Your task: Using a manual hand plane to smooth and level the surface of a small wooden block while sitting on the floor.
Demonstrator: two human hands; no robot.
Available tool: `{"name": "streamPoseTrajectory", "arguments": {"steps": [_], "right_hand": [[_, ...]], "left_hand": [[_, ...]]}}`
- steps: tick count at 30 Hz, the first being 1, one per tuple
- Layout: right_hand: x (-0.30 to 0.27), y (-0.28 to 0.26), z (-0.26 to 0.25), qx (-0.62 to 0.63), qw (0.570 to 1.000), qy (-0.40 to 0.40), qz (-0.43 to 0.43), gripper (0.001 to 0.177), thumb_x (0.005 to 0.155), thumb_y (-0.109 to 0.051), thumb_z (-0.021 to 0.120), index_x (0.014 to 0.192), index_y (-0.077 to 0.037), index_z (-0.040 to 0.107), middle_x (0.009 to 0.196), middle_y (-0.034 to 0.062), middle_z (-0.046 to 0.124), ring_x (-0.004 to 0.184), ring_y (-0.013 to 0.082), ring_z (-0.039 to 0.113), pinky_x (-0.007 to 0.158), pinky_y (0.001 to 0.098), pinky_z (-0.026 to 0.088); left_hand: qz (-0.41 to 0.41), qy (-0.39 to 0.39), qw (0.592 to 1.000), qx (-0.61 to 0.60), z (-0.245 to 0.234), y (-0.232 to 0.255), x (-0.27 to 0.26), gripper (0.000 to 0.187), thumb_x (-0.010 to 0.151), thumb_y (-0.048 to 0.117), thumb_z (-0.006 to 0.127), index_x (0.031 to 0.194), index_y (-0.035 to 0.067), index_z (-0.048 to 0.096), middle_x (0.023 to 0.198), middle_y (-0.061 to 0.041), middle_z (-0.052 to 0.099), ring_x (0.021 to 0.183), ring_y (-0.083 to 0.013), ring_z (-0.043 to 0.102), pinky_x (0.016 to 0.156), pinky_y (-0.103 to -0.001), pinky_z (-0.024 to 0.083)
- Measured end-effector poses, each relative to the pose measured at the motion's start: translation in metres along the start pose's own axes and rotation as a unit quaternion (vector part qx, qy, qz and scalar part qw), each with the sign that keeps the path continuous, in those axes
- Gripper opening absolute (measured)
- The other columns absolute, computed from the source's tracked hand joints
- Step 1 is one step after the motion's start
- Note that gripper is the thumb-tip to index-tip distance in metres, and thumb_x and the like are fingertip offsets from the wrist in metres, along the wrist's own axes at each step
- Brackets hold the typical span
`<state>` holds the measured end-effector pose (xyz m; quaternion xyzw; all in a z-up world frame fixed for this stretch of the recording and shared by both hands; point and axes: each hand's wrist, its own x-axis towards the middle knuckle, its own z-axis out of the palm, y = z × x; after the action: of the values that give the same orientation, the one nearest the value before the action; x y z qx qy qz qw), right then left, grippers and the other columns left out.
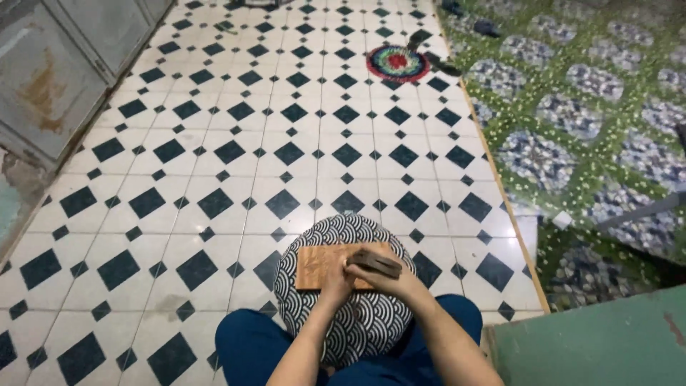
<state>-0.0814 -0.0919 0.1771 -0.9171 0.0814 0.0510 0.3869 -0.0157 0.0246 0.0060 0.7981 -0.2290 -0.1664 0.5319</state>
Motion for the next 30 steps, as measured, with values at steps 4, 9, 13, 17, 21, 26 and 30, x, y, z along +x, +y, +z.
{"name": "streamPoseTrajectory", "arguments": {"steps": [4, 9, 13, 17, 21, 26, 30], "right_hand": [[-0.002, 0.017, -0.003, 0.048, 0.999, 0.006, 0.021, 0.028, 0.100, -0.029, 0.065, 0.116, -0.007, 0.071, 0.084, 0.0186, 0.076, 0.074, 0.0279, 0.076, 0.073, 0.0331, 0.058], [-0.012, 0.041, -0.012, 0.095, 0.995, 0.002, 0.039, 0.027, 0.095, -0.030, 0.072, 0.111, -0.009, 0.073, 0.083, 0.0192, 0.078, 0.072, 0.0269, 0.078, 0.064, 0.0270, 0.056], [-0.018, 0.051, -0.013, 0.149, 0.987, 0.002, 0.061, 0.027, 0.090, -0.031, 0.078, 0.107, -0.010, 0.076, 0.082, 0.0197, 0.081, 0.071, 0.0260, 0.080, 0.054, 0.0208, 0.055], [-0.011, 0.036, -0.021, 0.133, 0.989, 0.034, 0.048, 0.042, 0.086, -0.034, 0.081, 0.126, -0.024, 0.072, 0.110, 0.0139, 0.079, 0.101, 0.0308, 0.078, 0.075, 0.0336, 0.060], [-0.003, 0.020, -0.016, 0.105, 0.994, 0.042, 0.008, 0.039, 0.089, -0.029, 0.078, 0.126, -0.021, 0.069, 0.106, 0.0122, 0.079, 0.096, 0.0284, 0.078, 0.078, 0.0342, 0.061], [-0.016, 0.021, -0.015, 0.176, 0.974, -0.039, 0.137, 0.019, 0.099, -0.020, 0.066, 0.107, -0.003, 0.071, 0.076, 0.0186, 0.072, 0.062, 0.0257, 0.068, 0.071, 0.0249, 0.054], [-0.024, 0.055, -0.007, 0.139, 0.987, 0.018, 0.082, 0.038, 0.085, -0.041, 0.069, 0.113, -0.016, 0.072, 0.105, 0.0049, 0.080, 0.098, 0.0189, 0.077, 0.086, 0.0291, 0.058]], "left_hand": [[-0.121, 0.089, 0.979, -0.140, 0.006, -0.043, 0.007, 0.028, 0.099, 0.038, 0.066, 0.091, 0.014, 0.052, 0.080, -0.012, 0.067, 0.082, -0.0254, 0.069, 0.077, -0.037, 0.055], [-0.157, 0.104, 0.973, -0.135, 0.005, -0.033, 0.013, 0.052, 0.093, 0.053, 0.071, 0.123, 0.012, 0.059, 0.129, -0.013, 0.067, 0.129, -0.0297, 0.059, 0.105, -0.043, 0.052], [0.060, 0.093, 0.993, 0.048, 0.040, -0.073, 0.021, 0.037, 0.092, 0.031, 0.077, 0.111, 0.005, 0.058, 0.100, -0.024, 0.066, 0.103, -0.0476, 0.064, 0.082, -0.051, 0.055], [0.103, 0.066, 0.992, 0.034, 0.023, -0.005, 0.002, 0.028, 0.094, 0.027, 0.074, 0.102, 0.006, 0.057, 0.092, -0.022, 0.066, 0.096, -0.0484, 0.064, 0.075, -0.051, 0.054], [0.075, 0.023, 0.995, 0.056, 0.032, -0.021, 0.007, 0.018, 0.099, 0.028, 0.067, 0.094, 0.014, 0.058, 0.084, -0.007, 0.066, 0.086, -0.0337, 0.067, 0.072, -0.039, 0.055], [0.112, -0.079, 0.982, 0.133, 0.027, 0.019, -0.008, 0.016, 0.095, 0.013, 0.068, 0.108, 0.004, 0.063, 0.099, -0.018, 0.068, 0.100, -0.0422, 0.064, 0.087, -0.048, 0.053], [0.065, -0.080, 0.992, 0.067, 0.027, 0.015, -0.007, 0.004, 0.092, 0.006, 0.059, 0.092, 0.010, 0.057, 0.094, -0.010, 0.062, 0.087, -0.0263, 0.059, 0.076, -0.038, 0.047]]}}
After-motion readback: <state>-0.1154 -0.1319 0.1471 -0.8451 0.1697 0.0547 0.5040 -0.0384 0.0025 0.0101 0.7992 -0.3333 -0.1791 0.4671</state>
